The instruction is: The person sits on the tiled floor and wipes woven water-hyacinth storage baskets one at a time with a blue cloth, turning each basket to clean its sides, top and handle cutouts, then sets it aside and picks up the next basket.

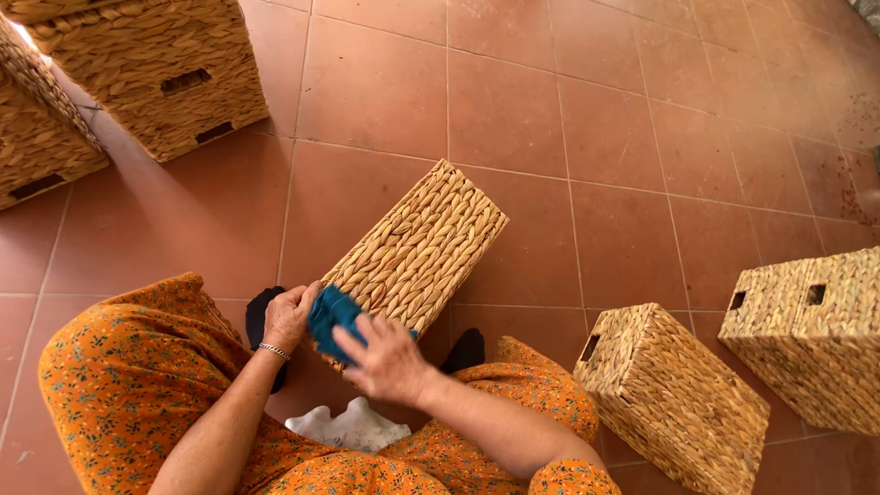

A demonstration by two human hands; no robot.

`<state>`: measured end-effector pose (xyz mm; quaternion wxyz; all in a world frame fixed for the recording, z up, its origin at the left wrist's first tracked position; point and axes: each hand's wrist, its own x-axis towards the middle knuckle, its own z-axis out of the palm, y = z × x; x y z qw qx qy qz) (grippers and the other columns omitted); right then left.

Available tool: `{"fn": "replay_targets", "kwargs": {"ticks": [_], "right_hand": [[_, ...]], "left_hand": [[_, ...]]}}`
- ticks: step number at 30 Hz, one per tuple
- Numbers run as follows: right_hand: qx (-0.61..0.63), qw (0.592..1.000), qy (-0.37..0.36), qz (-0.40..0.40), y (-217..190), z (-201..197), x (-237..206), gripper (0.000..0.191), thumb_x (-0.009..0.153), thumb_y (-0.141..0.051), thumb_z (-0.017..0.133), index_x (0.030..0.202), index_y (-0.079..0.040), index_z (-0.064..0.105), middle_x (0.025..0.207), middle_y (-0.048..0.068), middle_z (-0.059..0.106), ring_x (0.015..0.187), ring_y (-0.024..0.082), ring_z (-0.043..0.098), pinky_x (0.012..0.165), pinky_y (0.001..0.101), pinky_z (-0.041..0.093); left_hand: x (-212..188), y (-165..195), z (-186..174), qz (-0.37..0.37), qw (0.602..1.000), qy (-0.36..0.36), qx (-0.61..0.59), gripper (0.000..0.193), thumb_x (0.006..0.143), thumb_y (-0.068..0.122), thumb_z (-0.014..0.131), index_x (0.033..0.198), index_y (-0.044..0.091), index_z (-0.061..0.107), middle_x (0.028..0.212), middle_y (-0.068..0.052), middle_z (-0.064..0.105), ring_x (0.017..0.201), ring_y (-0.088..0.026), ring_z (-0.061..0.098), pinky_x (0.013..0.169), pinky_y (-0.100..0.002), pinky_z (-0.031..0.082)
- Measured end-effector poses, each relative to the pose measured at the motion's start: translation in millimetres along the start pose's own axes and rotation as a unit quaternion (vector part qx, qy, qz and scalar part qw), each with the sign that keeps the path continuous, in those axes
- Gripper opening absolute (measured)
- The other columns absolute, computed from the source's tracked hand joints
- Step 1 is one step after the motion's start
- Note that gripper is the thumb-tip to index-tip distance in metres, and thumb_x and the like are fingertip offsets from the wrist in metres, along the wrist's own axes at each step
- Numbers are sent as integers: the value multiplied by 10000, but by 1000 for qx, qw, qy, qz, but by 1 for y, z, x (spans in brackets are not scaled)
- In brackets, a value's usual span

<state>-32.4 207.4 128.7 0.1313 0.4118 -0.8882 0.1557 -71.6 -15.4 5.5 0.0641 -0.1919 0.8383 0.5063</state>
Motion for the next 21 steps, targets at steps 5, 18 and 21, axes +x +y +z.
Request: {"fn": "replay_targets", "kwargs": {"ticks": [5, 18, 21], "right_hand": [[-133, 990, 0, -36, 49, 3, -6, 394, 978, -187, 545, 1360, -278, 579, 1044, 41, 594, 816, 185, 574, 654, 340, 479], [-113, 964, -90, 222, 105, 36, 10, 128, 1094, -188, 564, 1222, -192, 554, 945, 70, 534, 894, 247, 592, 597, 371, 521], [-57, 998, -33, -2, 20, 19, -9, 352, 902, -97, 633, 1238, -158, 550, 1004, 88, 530, 858, 222, 593, 636, 347, 521]], "left_hand": [[-1, -1, 1, 34, 995, -7, -89, 445, 971, 503, 605, 1013, 88, 760, 810, -117, 758, 791, -209, 711, 754, -343, 528], [11, -13, 3, -24, 996, -33, -81, 516, 1038, 498, 562, 1030, 16, 747, 863, -101, 738, 825, -127, 646, 778, -293, 494], [13, -23, 8, 1, 992, -35, -121, 486, 1009, 455, 619, 1018, -13, 749, 842, -83, 730, 792, -97, 608, 746, -290, 508]]}}
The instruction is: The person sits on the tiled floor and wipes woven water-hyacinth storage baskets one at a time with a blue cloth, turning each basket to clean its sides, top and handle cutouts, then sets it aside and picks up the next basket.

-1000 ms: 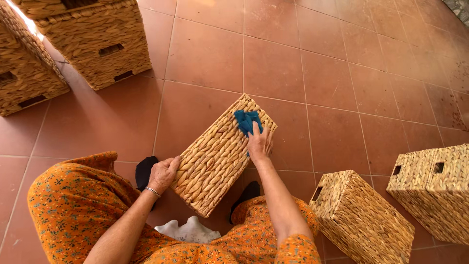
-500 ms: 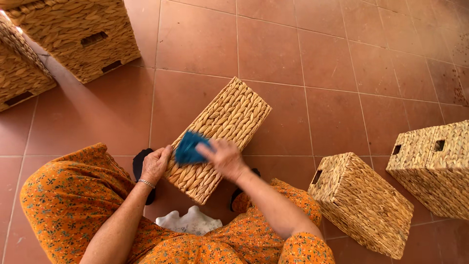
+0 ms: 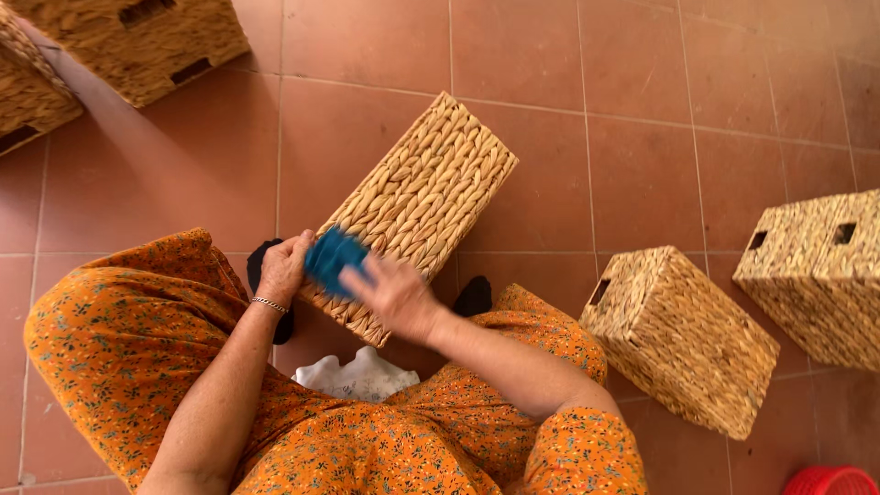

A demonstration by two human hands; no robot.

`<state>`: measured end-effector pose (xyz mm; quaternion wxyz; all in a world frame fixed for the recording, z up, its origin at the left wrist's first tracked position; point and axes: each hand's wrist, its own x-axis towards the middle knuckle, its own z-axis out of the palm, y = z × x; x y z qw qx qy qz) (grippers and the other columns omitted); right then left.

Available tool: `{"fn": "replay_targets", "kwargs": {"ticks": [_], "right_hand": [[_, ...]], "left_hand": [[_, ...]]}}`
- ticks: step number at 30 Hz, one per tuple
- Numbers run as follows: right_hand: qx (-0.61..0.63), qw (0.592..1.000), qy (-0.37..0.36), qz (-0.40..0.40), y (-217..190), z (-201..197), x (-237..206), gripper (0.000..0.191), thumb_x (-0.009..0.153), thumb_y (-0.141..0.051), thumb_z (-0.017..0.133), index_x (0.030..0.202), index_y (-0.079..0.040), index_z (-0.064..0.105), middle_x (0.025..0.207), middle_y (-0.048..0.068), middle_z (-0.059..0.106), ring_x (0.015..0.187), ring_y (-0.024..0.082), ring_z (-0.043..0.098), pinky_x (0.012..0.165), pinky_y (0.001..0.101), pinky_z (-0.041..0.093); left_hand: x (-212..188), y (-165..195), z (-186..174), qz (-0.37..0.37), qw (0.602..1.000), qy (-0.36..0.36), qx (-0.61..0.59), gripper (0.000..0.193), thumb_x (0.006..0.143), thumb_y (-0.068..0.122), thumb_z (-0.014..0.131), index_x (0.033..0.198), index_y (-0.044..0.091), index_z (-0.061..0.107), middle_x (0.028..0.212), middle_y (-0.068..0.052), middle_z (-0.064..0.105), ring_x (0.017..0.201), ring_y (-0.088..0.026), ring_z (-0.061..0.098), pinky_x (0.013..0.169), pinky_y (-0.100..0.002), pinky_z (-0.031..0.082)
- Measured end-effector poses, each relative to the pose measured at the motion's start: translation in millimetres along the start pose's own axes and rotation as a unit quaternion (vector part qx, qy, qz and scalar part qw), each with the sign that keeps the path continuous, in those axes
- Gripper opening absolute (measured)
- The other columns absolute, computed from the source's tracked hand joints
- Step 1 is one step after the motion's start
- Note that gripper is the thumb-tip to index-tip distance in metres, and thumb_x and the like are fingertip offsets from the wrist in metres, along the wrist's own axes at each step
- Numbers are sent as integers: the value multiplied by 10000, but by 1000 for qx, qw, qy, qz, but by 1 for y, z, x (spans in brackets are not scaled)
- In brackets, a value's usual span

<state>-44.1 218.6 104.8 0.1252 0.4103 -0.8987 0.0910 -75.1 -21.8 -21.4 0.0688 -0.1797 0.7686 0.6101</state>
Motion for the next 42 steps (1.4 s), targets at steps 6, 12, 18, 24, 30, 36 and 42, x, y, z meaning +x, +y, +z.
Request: {"fn": "replay_targets", "kwargs": {"ticks": [6, 12, 18, 24, 30, 36, 42], "right_hand": [[-26, 998, 35, -48, 55, -8, -4, 365, 943, -108, 612, 1287, -222, 574, 1020, 70, 572, 864, 212, 608, 679, 349, 541], [-128, 945, 82, 289, 221, 22, -9, 396, 911, -207, 683, 1299, -236, 609, 1024, 70, 612, 938, 291, 586, 688, 416, 523], [-80, 955, -12, 286, 159, 34, 2, 51, 1093, -152, 571, 1117, -191, 548, 846, 60, 520, 829, 238, 576, 515, 346, 475], [63, 996, 29, -61, 2, -14, -34, 406, 959, -130, 584, 1361, -162, 542, 1068, 95, 554, 896, 236, 605, 685, 351, 533], [5, 998, 53, -21, 90, 3, -38, 374, 1014, -136, 584, 1373, -229, 541, 1115, 85, 611, 862, 225, 609, 675, 361, 534], [-104, 932, 125, 323, 233, 26, -49, 472, 899, -166, 712, 1349, -194, 572, 1062, 89, 574, 920, 289, 585, 655, 361, 548], [50, 960, 63, 268, 121, 17, -34, 191, 1084, -175, 614, 1272, -170, 579, 925, 62, 552, 807, 228, 582, 542, 381, 473]], "left_hand": [[-12, -3, 2, -5, 995, 6, 98, 456, 1085, 407, 626, 1052, -32, 744, 771, -120, 653, 749, -128, 561, 717, -319, 499], [-14, -8, 5, 48, 999, -9, 12, 395, 1048, 361, 631, 1081, -18, 738, 821, 3, 712, 780, -60, 594, 726, -261, 510], [-12, -19, 3, 12, 995, -10, -94, 383, 1076, 332, 652, 966, -23, 745, 810, 61, 639, 727, -27, 509, 656, -225, 462], [-19, -6, -1, -29, 998, 10, -62, 409, 1060, 371, 663, 917, -8, 725, 714, 74, 546, 649, -41, 433, 556, -244, 373], [-28, -1, 2, 61, 997, 30, -25, 395, 1081, 328, 665, 870, -4, 688, 707, 91, 535, 681, -12, 436, 600, -230, 396], [-32, -5, 3, 85, 996, 7, -1, 360, 1043, 271, 704, 830, -18, 669, 674, 78, 522, 647, -25, 428, 568, -241, 377], [-27, -4, -3, 80, 997, 2, -10, 346, 1059, 291, 688, 889, -11, 688, 722, 80, 558, 694, -13, 457, 602, -227, 414]]}}
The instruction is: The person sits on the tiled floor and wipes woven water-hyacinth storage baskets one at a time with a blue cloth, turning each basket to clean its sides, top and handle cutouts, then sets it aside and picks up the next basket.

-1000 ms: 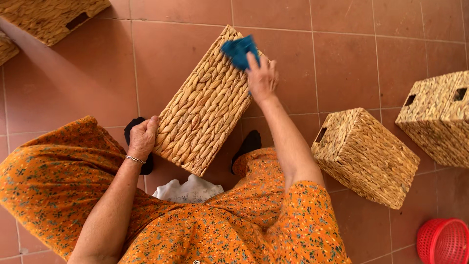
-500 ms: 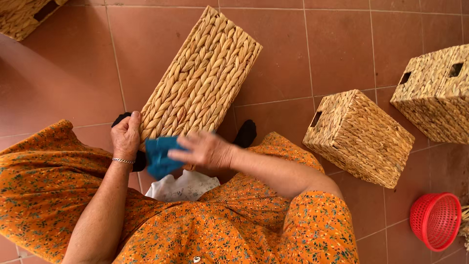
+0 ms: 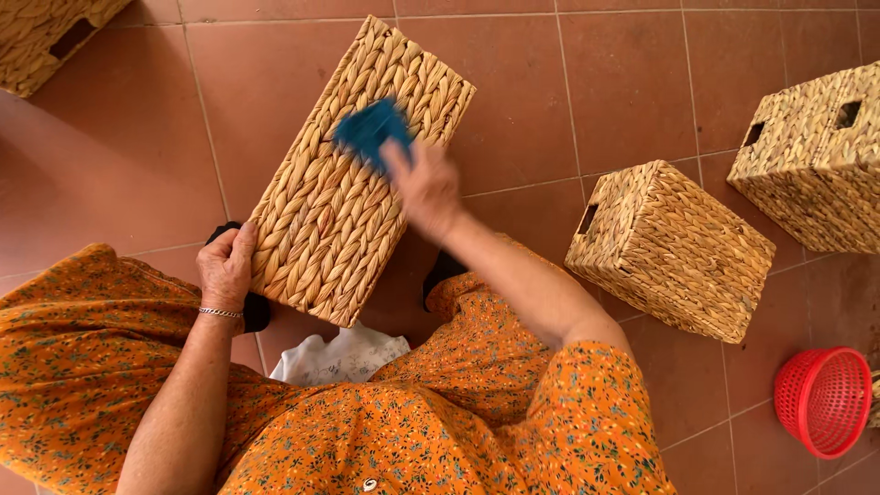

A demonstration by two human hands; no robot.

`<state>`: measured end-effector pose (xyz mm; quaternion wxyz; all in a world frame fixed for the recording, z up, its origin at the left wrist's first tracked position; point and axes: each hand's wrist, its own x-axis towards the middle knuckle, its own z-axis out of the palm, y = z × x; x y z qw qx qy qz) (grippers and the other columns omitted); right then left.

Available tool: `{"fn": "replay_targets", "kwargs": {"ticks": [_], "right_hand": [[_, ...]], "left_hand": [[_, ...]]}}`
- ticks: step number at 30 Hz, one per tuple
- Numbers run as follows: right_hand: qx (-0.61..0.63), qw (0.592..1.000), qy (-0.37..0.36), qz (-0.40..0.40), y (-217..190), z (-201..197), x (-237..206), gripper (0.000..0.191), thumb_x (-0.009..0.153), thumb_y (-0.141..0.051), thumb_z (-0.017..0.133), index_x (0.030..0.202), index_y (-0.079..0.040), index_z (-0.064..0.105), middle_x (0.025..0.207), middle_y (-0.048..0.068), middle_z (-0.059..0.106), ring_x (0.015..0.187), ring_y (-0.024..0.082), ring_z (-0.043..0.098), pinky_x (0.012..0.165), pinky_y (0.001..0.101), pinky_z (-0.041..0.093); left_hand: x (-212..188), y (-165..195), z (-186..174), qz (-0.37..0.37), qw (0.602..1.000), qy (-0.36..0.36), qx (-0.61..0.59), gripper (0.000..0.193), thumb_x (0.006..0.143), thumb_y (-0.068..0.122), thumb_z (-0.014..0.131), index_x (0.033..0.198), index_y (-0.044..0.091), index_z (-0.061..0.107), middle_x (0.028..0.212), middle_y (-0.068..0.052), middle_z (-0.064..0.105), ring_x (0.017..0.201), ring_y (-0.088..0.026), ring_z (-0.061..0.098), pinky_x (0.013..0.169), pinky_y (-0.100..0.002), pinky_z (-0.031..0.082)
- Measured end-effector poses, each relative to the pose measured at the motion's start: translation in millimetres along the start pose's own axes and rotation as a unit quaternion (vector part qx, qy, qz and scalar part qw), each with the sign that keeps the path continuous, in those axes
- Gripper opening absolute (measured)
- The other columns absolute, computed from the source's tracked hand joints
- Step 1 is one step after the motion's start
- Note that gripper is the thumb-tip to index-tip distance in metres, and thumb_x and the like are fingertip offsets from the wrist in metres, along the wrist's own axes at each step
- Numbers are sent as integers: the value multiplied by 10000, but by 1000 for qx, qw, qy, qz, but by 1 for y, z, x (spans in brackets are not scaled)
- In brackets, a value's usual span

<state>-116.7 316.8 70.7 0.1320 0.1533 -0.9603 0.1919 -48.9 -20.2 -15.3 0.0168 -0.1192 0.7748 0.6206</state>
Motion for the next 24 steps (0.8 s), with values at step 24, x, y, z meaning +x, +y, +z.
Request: {"fn": "replay_targets", "kwargs": {"ticks": [24], "right_hand": [[-97, 990, 71, -76, -44, 31, -36, 266, 946, -105, 576, 1202, -148, 518, 940, 79, 488, 892, 256, 566, 655, 387, 521]], "left_hand": [[2, -38, -35, -129, 991, -43, 10, 350, 1096, 332, 682, 930, 25, 660, 797, 72, 524, 654, -47, 411, 536, -248, 305]]}}
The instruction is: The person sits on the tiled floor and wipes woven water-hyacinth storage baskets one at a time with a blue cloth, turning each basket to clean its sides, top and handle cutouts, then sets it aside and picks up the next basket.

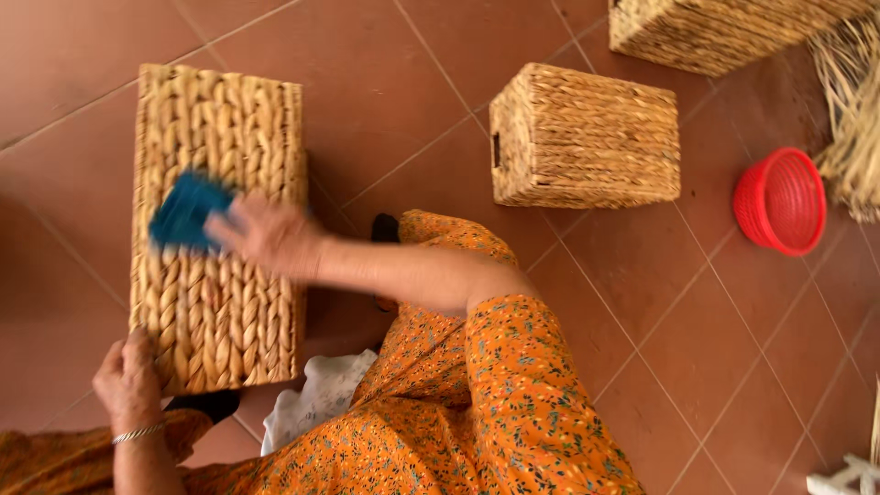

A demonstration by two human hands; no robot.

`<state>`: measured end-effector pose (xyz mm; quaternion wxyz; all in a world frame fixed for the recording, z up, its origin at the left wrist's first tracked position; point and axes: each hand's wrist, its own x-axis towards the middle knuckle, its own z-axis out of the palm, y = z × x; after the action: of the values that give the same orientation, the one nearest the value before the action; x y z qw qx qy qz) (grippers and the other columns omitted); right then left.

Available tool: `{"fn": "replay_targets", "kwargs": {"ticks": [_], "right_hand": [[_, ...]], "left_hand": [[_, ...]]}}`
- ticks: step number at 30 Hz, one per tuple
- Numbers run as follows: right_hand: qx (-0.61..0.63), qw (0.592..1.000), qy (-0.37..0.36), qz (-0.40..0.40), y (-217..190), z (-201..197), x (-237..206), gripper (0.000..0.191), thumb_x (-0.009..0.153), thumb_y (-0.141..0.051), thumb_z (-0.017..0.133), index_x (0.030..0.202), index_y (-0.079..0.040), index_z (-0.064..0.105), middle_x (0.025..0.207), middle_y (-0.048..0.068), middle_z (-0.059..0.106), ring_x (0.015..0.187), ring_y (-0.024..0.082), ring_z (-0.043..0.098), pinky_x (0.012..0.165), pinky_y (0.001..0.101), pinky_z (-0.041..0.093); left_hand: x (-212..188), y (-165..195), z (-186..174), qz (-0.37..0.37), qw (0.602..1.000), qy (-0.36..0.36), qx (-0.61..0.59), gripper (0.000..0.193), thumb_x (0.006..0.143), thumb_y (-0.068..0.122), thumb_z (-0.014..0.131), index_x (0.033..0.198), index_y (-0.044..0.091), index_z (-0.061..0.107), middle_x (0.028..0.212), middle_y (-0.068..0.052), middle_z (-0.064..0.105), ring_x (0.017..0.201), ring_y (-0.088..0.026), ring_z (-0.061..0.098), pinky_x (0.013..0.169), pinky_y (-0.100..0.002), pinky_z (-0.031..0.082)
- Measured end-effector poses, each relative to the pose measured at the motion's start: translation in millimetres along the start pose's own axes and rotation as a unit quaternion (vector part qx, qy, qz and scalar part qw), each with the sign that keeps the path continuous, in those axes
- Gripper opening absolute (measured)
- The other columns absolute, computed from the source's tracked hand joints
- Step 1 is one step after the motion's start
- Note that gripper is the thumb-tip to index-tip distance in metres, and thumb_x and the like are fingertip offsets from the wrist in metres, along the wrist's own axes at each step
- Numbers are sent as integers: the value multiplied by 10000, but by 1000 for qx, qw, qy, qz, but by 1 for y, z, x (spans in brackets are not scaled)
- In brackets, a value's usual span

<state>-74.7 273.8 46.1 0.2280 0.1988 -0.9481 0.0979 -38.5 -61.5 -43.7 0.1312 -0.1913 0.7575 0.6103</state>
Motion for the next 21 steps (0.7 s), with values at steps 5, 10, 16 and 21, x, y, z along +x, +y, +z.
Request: {"fn": "replay_targets", "kwargs": {"ticks": [5, 10, 16, 21], "right_hand": [[193, 962, -7, -194, -81, -38, -52, 340, 963, -102, 605, 1284, -191, 536, 1003, 62, 500, 930, 217, 537, 604, 307, 490], [103, 986, 40, -123, -19, -30, -19, 367, 1002, -134, 593, 1310, -320, 519, 979, 37, 501, 907, 218, 548, 602, 318, 484], [-27, 969, 12, 245, 111, -25, 20, 392, 941, -357, 598, 1325, -393, 526, 1003, 33, 584, 917, 224, 606, 647, 319, 563], [200, 855, 43, 476, 160, -37, 16, 443, 922, -357, 673, 1332, -192, 643, 1105, 161, 763, 1013, 313, 725, 850, 445, 569]], "left_hand": [[5, 12, -11, 84, 992, -41, 83, 302, 1063, 201, 621, 1245, -36, 664, 933, -81, 664, 795, -132, 601, 661, -249, 479], [19, 57, 5, 191, 953, -56, 227, 456, 933, 67, 454, 1324, -84, 634, 1181, -236, 677, 1050, -237, 660, 851, -331, 555], [59, 131, 64, 83, 974, -45, 207, 435, 1103, 342, 585, 1331, -24, 645, 1217, -205, 657, 1045, -230, 625, 830, -370, 524], [100, 141, 115, 20, 990, -75, 118, 429, 1060, 389, 697, 1089, -39, 703, 830, -28, 628, 659, -131, 530, 542, -321, 414]]}}
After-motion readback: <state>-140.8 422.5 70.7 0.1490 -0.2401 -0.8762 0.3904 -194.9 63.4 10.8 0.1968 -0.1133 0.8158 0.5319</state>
